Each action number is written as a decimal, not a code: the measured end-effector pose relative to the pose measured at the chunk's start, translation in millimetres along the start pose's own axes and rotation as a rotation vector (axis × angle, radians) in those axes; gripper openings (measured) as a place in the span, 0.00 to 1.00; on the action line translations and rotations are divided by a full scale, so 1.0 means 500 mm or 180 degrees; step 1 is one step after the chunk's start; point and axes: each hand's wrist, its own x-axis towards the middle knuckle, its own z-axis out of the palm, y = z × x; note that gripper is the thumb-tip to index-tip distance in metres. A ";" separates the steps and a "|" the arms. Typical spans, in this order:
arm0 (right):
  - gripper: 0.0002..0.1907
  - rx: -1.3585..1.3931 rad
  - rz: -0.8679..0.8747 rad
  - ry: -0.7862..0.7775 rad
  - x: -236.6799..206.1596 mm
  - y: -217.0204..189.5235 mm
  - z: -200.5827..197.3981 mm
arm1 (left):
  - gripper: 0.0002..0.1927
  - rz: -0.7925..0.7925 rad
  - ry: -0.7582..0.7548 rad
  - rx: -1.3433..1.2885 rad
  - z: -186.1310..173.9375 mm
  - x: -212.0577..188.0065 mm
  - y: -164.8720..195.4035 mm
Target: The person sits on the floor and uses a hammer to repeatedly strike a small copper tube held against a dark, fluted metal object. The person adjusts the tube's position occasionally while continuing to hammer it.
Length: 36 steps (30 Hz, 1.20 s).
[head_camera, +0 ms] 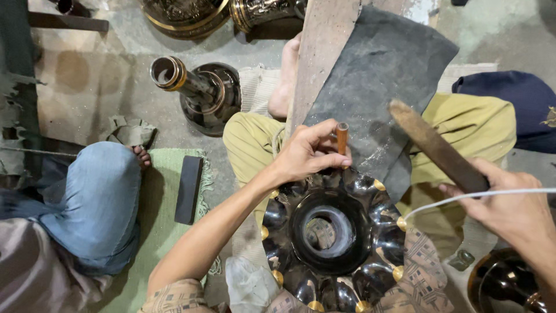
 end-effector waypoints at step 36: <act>0.36 0.1625 -0.1649 0.0422 0.095 0.176 -0.014 | 0.16 0.0538 -0.0070 0.0691 0.011 0.011 0.030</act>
